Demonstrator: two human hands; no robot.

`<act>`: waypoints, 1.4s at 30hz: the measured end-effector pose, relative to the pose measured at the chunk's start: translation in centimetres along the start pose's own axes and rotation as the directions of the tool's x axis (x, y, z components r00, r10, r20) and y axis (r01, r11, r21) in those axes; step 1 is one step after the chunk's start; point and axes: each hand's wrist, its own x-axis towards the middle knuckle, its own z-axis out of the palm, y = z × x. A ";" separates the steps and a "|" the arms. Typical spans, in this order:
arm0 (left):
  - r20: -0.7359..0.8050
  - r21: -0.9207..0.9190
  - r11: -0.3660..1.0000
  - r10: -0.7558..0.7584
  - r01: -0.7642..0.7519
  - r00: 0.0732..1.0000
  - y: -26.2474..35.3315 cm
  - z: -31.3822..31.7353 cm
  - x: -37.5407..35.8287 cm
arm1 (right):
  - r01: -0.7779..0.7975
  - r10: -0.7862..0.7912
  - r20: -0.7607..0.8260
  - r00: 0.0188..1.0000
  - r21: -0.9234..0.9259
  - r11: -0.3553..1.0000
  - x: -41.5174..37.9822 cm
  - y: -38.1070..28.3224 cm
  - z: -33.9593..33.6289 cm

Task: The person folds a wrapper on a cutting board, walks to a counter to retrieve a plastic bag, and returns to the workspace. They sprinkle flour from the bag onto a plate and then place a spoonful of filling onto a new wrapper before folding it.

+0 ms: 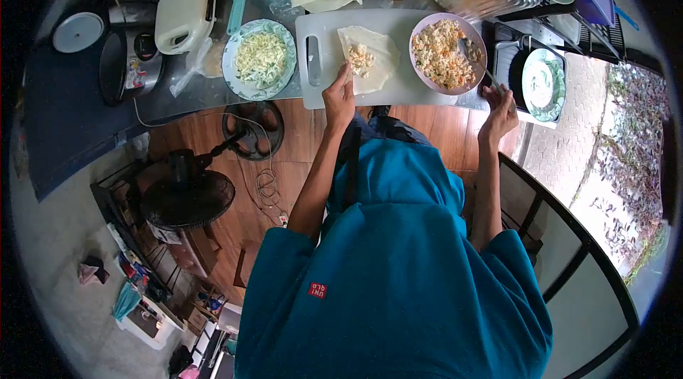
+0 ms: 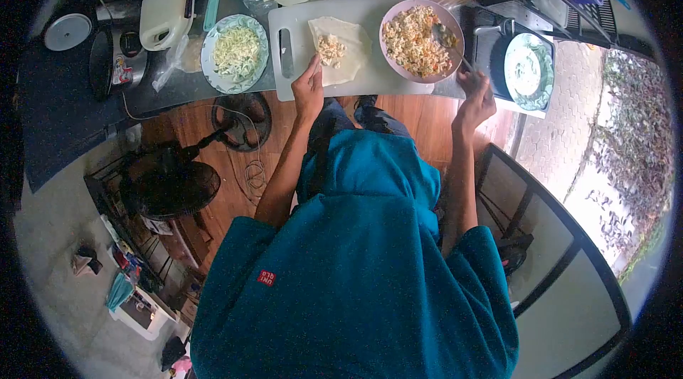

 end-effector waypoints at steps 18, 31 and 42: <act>0.049 0.076 0.995 0.058 -0.061 0.997 1.2 -0.2 0.0 | -0.423 0.436 -0.086 0.896 0.137 0.896 0.0 4.8 -2.4; -0.021 -0.241 0.953 -0.196 0.185 0.980 0.1 0.1 0.9 | 0.485 -0.027 0.709 0.705 -0.454 0.747 -9.7 0.2 13.4; -0.060 -0.134 0.981 -0.147 0.138 0.987 0.7 -0.5 2.9 | 0.834 -0.094 0.873 0.478 -0.418 0.359 -7.8 4.5 20.3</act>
